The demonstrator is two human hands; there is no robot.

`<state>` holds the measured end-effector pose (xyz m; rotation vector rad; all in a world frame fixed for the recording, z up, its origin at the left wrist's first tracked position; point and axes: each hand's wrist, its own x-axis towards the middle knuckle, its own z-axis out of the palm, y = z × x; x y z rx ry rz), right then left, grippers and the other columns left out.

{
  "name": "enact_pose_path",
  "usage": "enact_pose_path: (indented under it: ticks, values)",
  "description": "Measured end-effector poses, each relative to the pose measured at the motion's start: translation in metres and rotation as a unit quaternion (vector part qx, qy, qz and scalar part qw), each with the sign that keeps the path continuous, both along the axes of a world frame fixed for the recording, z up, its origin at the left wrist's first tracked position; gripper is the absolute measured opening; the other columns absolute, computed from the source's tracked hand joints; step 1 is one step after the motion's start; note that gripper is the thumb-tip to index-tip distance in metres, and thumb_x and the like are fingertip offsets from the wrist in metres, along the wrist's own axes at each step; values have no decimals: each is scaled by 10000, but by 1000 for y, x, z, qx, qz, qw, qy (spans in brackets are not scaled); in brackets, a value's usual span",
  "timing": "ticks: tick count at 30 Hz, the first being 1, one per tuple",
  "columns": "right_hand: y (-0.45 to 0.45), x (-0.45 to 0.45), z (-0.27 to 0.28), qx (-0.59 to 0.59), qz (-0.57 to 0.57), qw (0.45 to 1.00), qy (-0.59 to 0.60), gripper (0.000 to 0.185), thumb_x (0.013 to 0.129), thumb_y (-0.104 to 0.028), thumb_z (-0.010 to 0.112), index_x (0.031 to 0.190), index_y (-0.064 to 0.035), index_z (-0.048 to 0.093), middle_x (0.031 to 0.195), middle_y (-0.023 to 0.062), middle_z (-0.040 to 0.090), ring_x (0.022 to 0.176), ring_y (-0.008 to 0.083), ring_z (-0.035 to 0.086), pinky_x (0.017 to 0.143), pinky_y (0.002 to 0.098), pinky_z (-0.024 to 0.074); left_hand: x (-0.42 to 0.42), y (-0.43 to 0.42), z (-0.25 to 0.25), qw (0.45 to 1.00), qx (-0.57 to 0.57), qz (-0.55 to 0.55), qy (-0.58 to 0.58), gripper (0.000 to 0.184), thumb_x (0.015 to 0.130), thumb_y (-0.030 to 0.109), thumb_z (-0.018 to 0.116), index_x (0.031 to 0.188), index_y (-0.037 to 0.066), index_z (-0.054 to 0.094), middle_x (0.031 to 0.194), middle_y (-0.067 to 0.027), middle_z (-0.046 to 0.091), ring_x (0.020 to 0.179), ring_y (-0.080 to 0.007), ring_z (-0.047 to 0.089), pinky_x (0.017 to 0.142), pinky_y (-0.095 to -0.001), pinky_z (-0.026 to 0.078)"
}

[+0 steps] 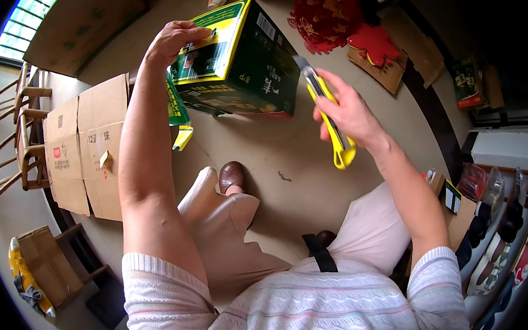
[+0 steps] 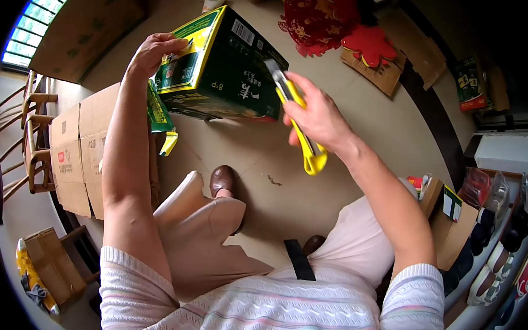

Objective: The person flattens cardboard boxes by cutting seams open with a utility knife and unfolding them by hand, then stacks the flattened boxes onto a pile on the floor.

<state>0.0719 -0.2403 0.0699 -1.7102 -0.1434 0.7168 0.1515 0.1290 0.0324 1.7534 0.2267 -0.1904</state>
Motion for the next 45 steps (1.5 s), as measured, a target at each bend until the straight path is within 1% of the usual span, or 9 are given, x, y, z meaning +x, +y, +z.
enact_pose_path:
  ticks: [13, 16, 17, 20, 24, 27, 38, 43, 45]
  values:
    - [25, 39, 13, -56, 51, 980, -182, 432, 854, -109, 519, 1281, -96, 454, 703, 50, 585, 456, 103, 547, 485, 263, 492, 3, -17, -14, 954, -298, -32, 17, 144, 813, 114, 665, 812, -29, 660, 740, -78, 633, 570, -88, 561, 492, -149, 457]
    - [27, 44, 23, -108, 118, 959, -235, 419, 856, -128, 508, 1271, -100, 458, 694, 107, 602, 523, 179, 593, 553, 331, 501, 7, -31, -21, 954, -295, -50, 27, 134, 812, 105, 659, 804, -29, 659, 738, -73, 633, 572, -92, 564, 487, -147, 455]
    - [26, 51, 12, -118, 127, 923, -344, 408, 855, -138, 490, 1261, -101, 462, 697, 169, 603, 619, 276, 617, 631, 401, 491, 8, -34, -22, 955, -291, -54, 30, 127, 810, 98, 660, 801, -29, 659, 734, -72, 632, 569, -93, 566, 485, -147, 455]
    - [27, 50, 22, -170, 150, 910, -347, 408, 849, -139, 482, 1255, -100, 465, 721, 205, 604, 685, 341, 611, 683, 437, 480, 9, -38, -21, 957, -281, -52, 53, 100, 796, 75, 667, 783, -24, 659, 713, -68, 630, 560, -94, 567, 477, -148, 453]
    - [28, 45, 42, -158, 129, 953, -222, 425, 839, -100, 464, 1256, -22, 433, 694, 166, 601, 503, 225, 603, 538, 357, 511, 11, -53, -3, 979, -201, 25, 5, 102, 807, 57, 640, 717, 10, 638, 605, -29, 595, 464, -83, 537, 447, -170, 459]
    - [25, 57, 54, -136, 112, 968, -180, 452, 879, -103, 479, 1317, -58, 378, 721, 62, 538, 443, 100, 530, 446, 235, 474, 18, -63, 17, 995, -59, 21, -74, 146, 768, 152, 707, 797, 12, 681, 684, -48, 637, 583, -94, 575, 535, -204, 464]
    - [2, 103, 49, -192, 128, 971, -64, 369, 814, -103, 422, 1173, -22, 443, 748, 71, 517, 477, 122, 542, 458, 257, 499, 18, -127, 22, 942, 289, 6, -169, 305, 735, 327, 720, 775, 25, 700, 832, -43, 643, 557, -128, 603, 571, -301, 509]
    - [-8, 111, 27, -239, 131, 962, 22, 349, 818, -82, 418, 1157, -13, 459, 676, 65, 541, 456, 140, 566, 415, 273, 499, 12, -157, -19, 859, 426, -137, -250, 352, 664, 417, 720, 664, 66, 697, 1073, -59, 626, 922, -216, 598, 766, -342, 492]
    - [-17, 113, 13, -249, 121, 961, 27, 382, 812, -72, 417, 1189, -19, 456, 677, 67, 539, 454, 138, 562, 414, 272, 499, 3, -171, -34, 848, 435, -157, -257, 325, 671, 410, 712, 649, 87, 694, 1222, -59, 552, 1146, -253, 459, 935, -423, 366]
